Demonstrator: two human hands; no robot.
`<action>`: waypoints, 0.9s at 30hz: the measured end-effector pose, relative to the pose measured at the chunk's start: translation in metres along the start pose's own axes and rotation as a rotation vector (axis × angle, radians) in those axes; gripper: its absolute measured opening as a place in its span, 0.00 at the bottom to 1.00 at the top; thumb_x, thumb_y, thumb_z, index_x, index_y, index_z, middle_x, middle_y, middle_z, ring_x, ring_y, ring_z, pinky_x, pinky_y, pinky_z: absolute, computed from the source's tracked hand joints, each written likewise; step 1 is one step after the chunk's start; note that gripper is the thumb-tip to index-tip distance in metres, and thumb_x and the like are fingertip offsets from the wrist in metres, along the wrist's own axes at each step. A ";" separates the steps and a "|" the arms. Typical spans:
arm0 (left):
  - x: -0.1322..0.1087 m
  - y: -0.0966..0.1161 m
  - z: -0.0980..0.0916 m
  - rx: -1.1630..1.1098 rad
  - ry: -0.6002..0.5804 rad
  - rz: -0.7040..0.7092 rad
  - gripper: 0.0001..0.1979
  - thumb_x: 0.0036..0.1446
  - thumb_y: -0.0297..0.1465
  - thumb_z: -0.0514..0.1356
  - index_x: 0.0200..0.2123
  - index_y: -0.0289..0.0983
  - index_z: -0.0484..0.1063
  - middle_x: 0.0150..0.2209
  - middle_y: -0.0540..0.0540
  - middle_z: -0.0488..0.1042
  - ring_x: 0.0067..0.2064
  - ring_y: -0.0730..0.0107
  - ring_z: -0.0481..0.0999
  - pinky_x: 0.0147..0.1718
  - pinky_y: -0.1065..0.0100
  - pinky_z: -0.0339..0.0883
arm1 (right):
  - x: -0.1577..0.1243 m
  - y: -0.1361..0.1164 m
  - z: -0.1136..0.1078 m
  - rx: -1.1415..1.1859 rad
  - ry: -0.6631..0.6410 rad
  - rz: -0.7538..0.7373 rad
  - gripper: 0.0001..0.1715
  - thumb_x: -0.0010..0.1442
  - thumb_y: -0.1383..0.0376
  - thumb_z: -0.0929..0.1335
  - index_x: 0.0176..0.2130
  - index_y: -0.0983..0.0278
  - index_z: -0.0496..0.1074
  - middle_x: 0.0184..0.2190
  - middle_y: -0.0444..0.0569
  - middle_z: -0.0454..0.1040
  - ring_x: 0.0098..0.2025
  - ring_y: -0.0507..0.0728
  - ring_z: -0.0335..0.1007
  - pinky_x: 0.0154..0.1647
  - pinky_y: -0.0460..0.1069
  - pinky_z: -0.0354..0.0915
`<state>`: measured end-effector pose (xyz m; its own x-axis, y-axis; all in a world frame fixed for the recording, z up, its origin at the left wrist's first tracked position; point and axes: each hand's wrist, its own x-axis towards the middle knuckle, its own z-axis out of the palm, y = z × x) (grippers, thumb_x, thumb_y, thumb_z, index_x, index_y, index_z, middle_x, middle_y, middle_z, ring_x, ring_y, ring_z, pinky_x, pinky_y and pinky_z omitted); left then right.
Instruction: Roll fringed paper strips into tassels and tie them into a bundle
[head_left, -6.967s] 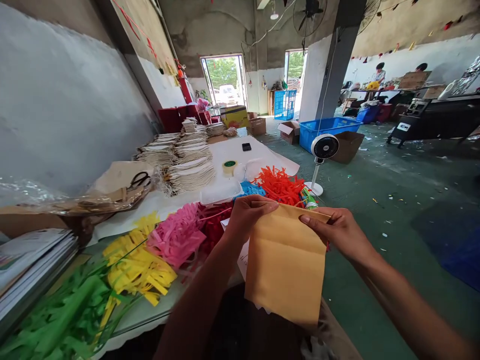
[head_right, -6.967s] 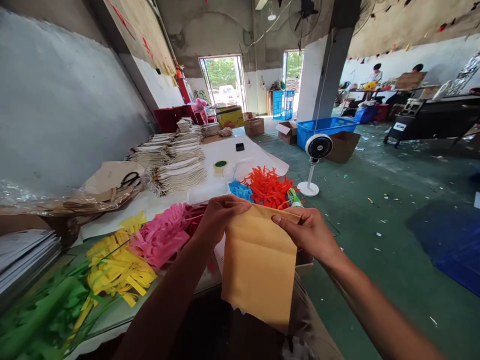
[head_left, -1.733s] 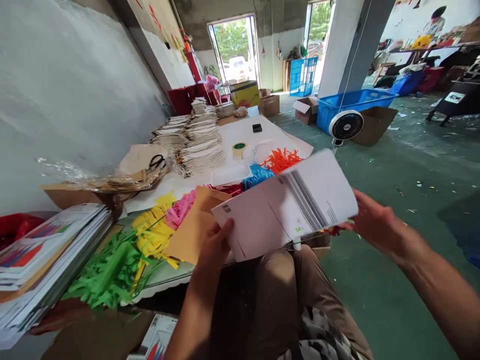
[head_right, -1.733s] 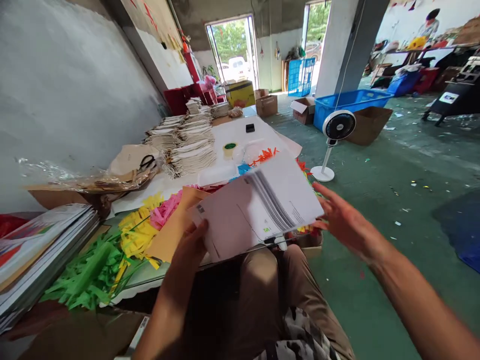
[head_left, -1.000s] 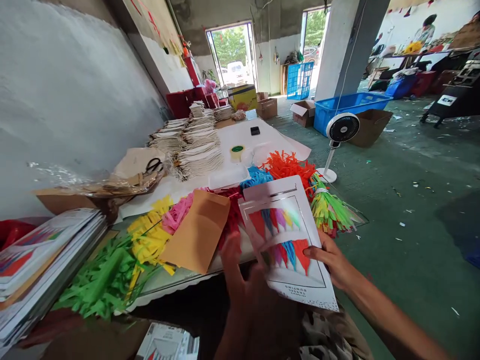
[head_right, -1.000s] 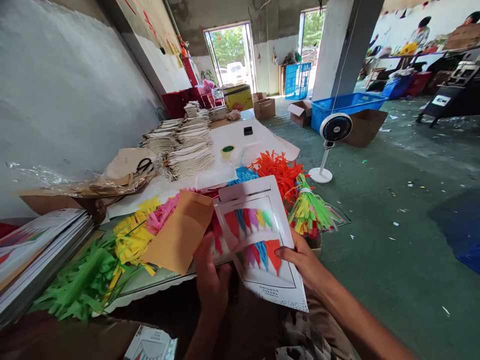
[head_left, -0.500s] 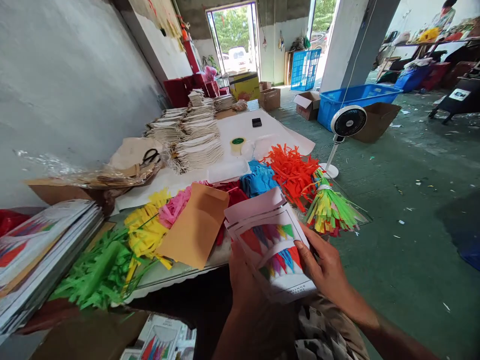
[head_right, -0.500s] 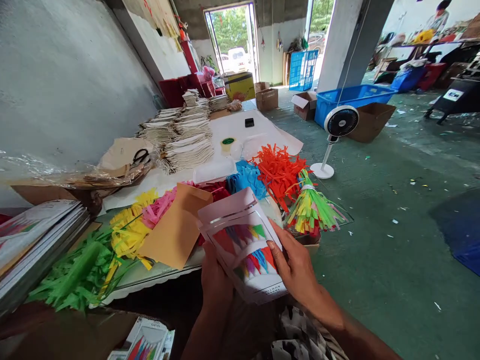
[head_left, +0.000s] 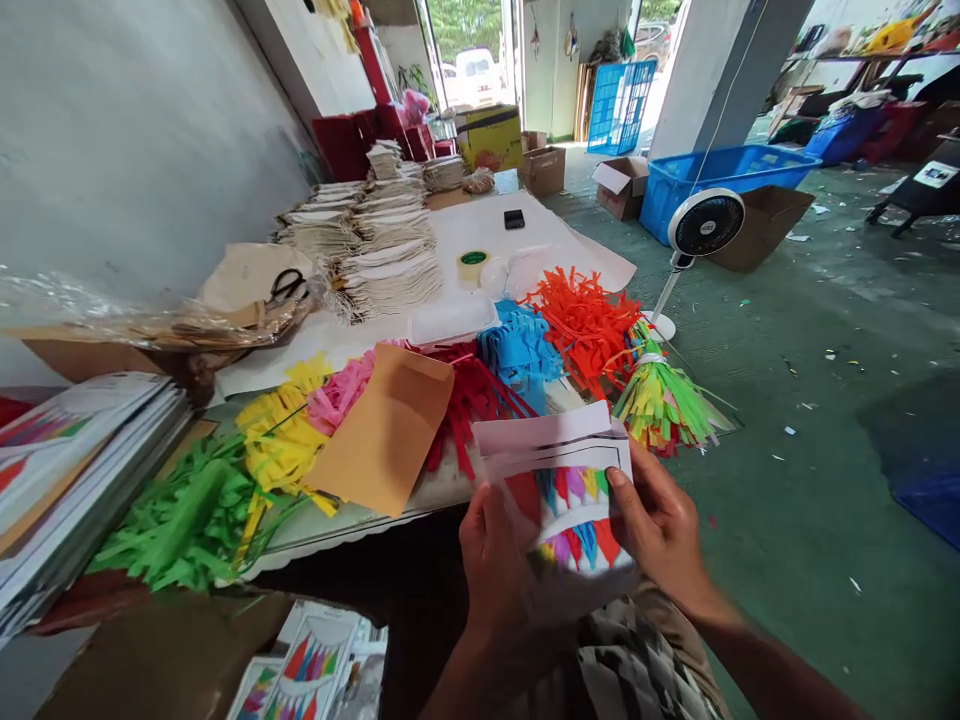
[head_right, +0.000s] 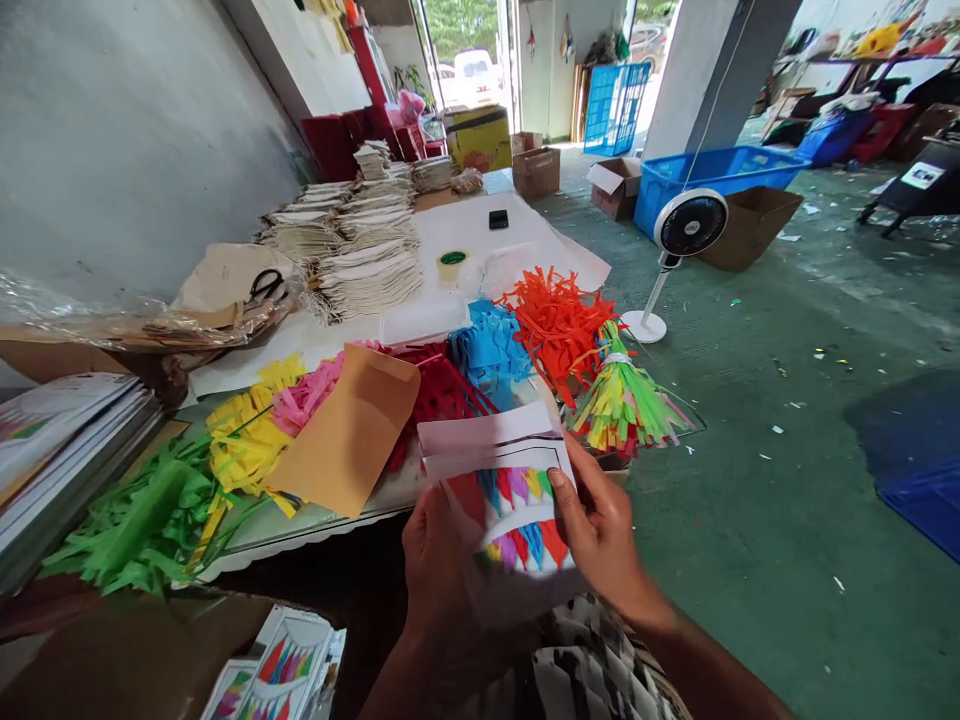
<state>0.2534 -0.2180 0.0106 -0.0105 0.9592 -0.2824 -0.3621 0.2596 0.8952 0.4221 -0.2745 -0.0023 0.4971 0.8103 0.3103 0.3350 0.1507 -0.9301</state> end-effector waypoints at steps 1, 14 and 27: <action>-0.001 -0.002 -0.005 0.025 -0.009 -0.010 0.26 0.60 0.58 0.65 0.36 0.38 0.76 0.34 0.48 0.81 0.33 0.69 0.77 0.33 0.71 0.72 | -0.004 0.001 0.000 0.023 0.010 0.023 0.26 0.72 0.56 0.68 0.67 0.52 0.71 0.65 0.49 0.75 0.64 0.66 0.73 0.66 0.60 0.68; 0.006 0.024 -0.023 0.286 -0.188 0.143 0.18 0.58 0.46 0.71 0.38 0.37 0.81 0.33 0.49 0.78 0.35 0.69 0.74 0.36 0.72 0.68 | -0.003 -0.008 -0.025 0.281 -0.275 0.235 0.31 0.69 0.53 0.71 0.67 0.53 0.68 0.56 0.51 0.77 0.58 0.62 0.75 0.60 0.56 0.70; 0.012 0.066 -0.028 0.458 -0.743 -0.081 0.12 0.61 0.38 0.71 0.42 0.36 0.80 0.33 0.51 0.77 0.33 0.74 0.72 0.33 0.75 0.63 | 0.035 -0.025 -0.055 0.184 -0.644 0.324 0.12 0.64 0.56 0.75 0.36 0.62 0.81 0.31 0.44 0.73 0.32 0.53 0.67 0.33 0.46 0.64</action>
<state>0.2035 -0.1920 0.0567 0.6666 0.7191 -0.1962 0.0758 0.1965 0.9776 0.4750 -0.2810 0.0426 -0.0385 0.9933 -0.1089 0.0840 -0.1054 -0.9909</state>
